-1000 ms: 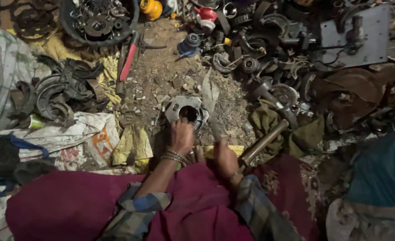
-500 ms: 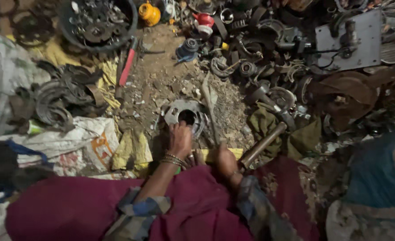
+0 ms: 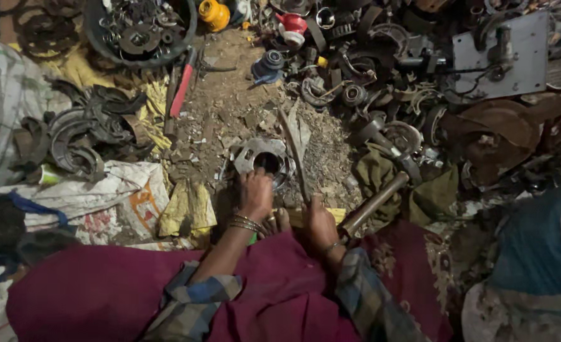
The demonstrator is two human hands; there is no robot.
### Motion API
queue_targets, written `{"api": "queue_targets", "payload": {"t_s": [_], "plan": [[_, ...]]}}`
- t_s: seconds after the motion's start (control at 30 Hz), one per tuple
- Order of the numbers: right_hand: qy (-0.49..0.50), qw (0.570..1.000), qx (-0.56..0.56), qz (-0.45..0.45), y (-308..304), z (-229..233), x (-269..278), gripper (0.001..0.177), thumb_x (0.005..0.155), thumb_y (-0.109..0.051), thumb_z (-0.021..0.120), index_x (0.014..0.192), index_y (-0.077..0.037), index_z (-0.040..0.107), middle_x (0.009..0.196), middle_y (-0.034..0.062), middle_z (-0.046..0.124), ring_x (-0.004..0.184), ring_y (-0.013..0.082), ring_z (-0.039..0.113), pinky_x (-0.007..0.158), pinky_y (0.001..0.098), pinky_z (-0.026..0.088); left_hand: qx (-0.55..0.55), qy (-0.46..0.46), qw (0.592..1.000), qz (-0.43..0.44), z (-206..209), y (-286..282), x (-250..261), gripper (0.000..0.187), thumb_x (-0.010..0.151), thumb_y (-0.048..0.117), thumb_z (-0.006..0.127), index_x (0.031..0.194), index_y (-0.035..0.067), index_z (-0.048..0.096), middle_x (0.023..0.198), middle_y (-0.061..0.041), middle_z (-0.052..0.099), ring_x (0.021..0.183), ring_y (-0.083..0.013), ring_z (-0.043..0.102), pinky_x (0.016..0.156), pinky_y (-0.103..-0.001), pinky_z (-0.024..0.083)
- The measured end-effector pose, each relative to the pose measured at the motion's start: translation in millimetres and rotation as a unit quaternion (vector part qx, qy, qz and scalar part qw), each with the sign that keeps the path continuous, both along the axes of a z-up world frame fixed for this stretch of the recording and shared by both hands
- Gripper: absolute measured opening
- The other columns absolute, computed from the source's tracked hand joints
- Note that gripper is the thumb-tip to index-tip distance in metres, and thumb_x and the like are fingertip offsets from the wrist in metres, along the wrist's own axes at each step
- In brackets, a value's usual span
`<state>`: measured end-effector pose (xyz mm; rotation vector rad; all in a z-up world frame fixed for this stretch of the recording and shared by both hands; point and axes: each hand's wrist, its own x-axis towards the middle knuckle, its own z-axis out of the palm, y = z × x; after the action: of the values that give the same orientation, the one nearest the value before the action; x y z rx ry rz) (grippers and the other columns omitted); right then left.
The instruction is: The person sits on the floor and uses a hammer and a metal rod to repeatedly strike a metal part placed on a metal anvil. The person adjusts the part's position and continues hammering to shape or separate it.
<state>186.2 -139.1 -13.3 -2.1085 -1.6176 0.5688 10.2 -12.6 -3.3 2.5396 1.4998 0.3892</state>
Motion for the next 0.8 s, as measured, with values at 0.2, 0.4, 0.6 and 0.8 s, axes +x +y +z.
{"api": "queue_targets", "payload": {"t_s": [0.2, 0.4, 0.6, 0.8], "plan": [[0.016, 0.990, 0.122, -0.066, -13.8, 18.1, -1.1, 0.037, 0.095, -0.027, 0.063, 0.122, -0.004, 0.053, 0.085, 0.0290, 0.069, 0.074, 0.0520, 0.066, 0.061, 0.0580, 0.051, -0.028, -0.007, 0.999, -0.025, 13.4, 2.2, -10.4, 0.016, 0.073, 0.007, 0.067, 0.084, 0.011, 0.077, 0.095, -0.015, 0.069, 0.099, -0.0336, 0.066, 0.092, -0.052, 0.044], [0.062, 0.989, 0.067, -0.119, -14.5, 2.7, -3.5, 0.029, 0.098, -0.026, 0.059, 0.117, -0.005, 0.056, 0.086, 0.0295, 0.069, 0.079, 0.0521, 0.065, 0.065, 0.0595, 0.052, 0.025, 0.030, 0.999, -0.026, -1.9, -4.2, -5.4, 0.009, 0.073, 0.010, 0.068, 0.072, 0.011, 0.076, 0.092, -0.015, 0.070, 0.099, -0.0323, 0.066, 0.093, -0.049, 0.045], [-0.017, 0.998, -0.044, -0.030, 2.7, -2.2, -1.3, 0.033, 0.098, -0.025, 0.059, 0.120, -0.001, 0.049, 0.084, 0.0301, 0.068, 0.079, 0.0532, 0.065, 0.068, 0.0623, 0.048, 0.006, 0.027, 0.999, -0.025, 7.8, 11.7, -3.6, 0.004, 0.075, 0.010, 0.072, 0.075, 0.009, 0.076, 0.091, -0.016, 0.071, 0.098, -0.0330, 0.066, 0.092, -0.050, 0.044], [0.035, 0.991, 0.082, -0.102, -6.0, 13.8, -12.5, 0.032, 0.098, -0.025, 0.058, 0.121, -0.004, 0.052, 0.087, 0.0315, 0.068, 0.077, 0.0533, 0.064, 0.063, 0.0604, 0.049, -0.006, -0.006, 0.999, -0.039, -4.6, -0.7, -7.6, 0.005, 0.073, 0.009, 0.073, 0.071, 0.009, 0.077, 0.090, -0.018, 0.071, 0.100, -0.0344, 0.065, 0.096, -0.050, 0.043]]}}
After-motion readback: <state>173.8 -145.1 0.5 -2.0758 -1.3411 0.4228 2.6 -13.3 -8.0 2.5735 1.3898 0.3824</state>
